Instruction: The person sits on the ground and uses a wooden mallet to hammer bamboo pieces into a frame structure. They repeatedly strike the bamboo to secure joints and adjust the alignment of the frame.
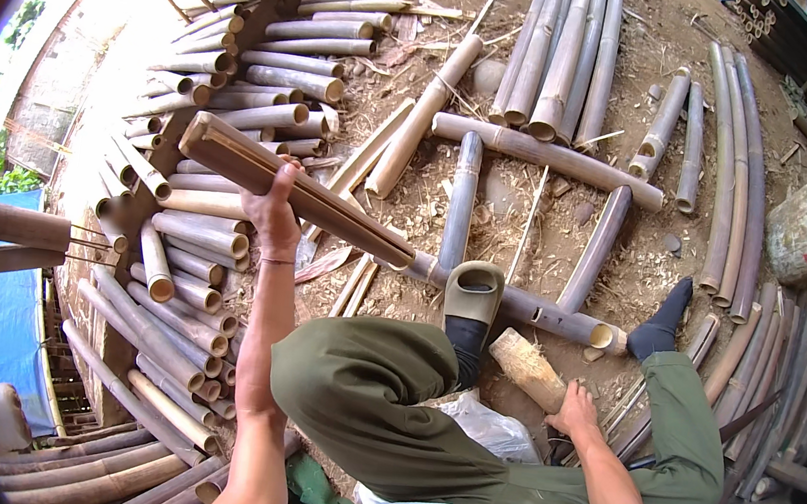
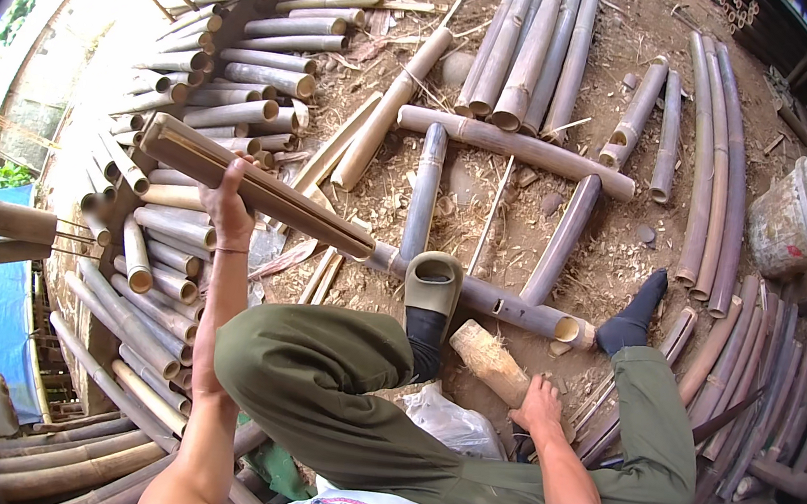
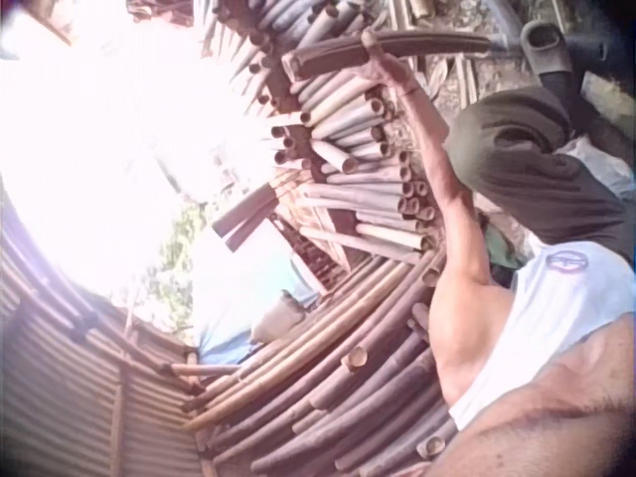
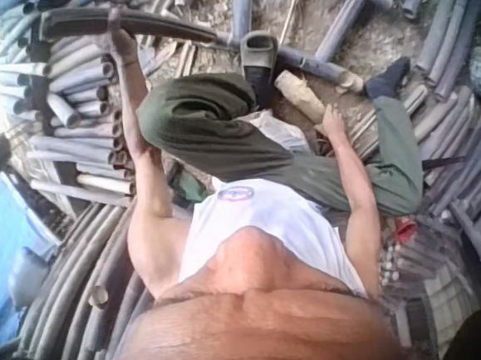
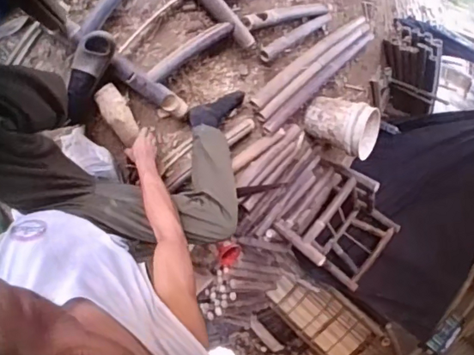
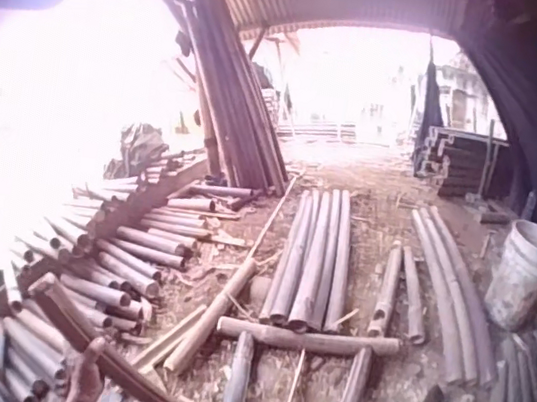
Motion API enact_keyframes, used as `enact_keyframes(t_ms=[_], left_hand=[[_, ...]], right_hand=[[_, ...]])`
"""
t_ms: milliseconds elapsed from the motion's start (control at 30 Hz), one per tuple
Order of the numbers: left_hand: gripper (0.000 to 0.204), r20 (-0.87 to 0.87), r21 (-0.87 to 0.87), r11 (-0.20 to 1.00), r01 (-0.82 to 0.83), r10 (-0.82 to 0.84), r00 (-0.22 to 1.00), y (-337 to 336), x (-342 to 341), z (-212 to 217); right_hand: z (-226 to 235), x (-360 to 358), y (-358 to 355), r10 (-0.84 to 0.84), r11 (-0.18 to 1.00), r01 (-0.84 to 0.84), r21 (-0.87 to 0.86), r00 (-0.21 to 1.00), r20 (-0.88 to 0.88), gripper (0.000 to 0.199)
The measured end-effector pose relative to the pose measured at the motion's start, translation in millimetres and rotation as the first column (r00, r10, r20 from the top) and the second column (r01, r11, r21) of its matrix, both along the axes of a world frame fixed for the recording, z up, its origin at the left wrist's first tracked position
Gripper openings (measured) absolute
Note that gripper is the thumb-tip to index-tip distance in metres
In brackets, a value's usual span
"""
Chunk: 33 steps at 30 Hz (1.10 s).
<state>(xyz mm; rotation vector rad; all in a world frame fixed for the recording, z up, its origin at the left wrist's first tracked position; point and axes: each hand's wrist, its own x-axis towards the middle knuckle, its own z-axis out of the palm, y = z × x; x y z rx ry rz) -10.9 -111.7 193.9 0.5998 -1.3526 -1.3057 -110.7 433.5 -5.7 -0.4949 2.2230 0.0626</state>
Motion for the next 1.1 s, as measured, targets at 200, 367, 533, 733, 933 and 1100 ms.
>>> enact_keyframes(t_ms=[200,367,533,733,933,1100], left_hand=[[0.042,0.057,-0.013,0.999,-0.036,0.037,0.998,-7,-2,-21],[0.048,0.057,-0.118,0.992,-0.043,0.05,0.997,10,1,-22],[0.061,0.117,-0.142,0.989,-0.036,0.052,0.992,59,-18,-33],[0.068,0.212,-0.211,0.977,-0.031,0.077,0.974,73,-9,-32],[0.062,0.235,-0.246,0.969,0.026,0.033,0.971,61,-18,14],[0.066,0.196,-0.287,0.938,-0.192,0.254,0.947,72,-31,15]], right_hand=[[-2,-2,6,-0.066,0.998,0.064,0.024,0.996,0.063,0.09],[12,-12,5,-0.069,0.995,0.077,-0.059,0.989,0.133,0.086],[72,-41,1,-0.062,0.982,0.097,-0.159,0.975,0.212,0.082],[216,-89,-36,-0.034,0.845,0.154,-0.512,0.971,0.236,0.102],[322,-124,-151,0.103,0.461,-0.188,-0.867,0.982,-0.158,0.112],[378,-152,-290,0.031,0.185,-0.708,-0.682,0.698,-0.716,0.098]])
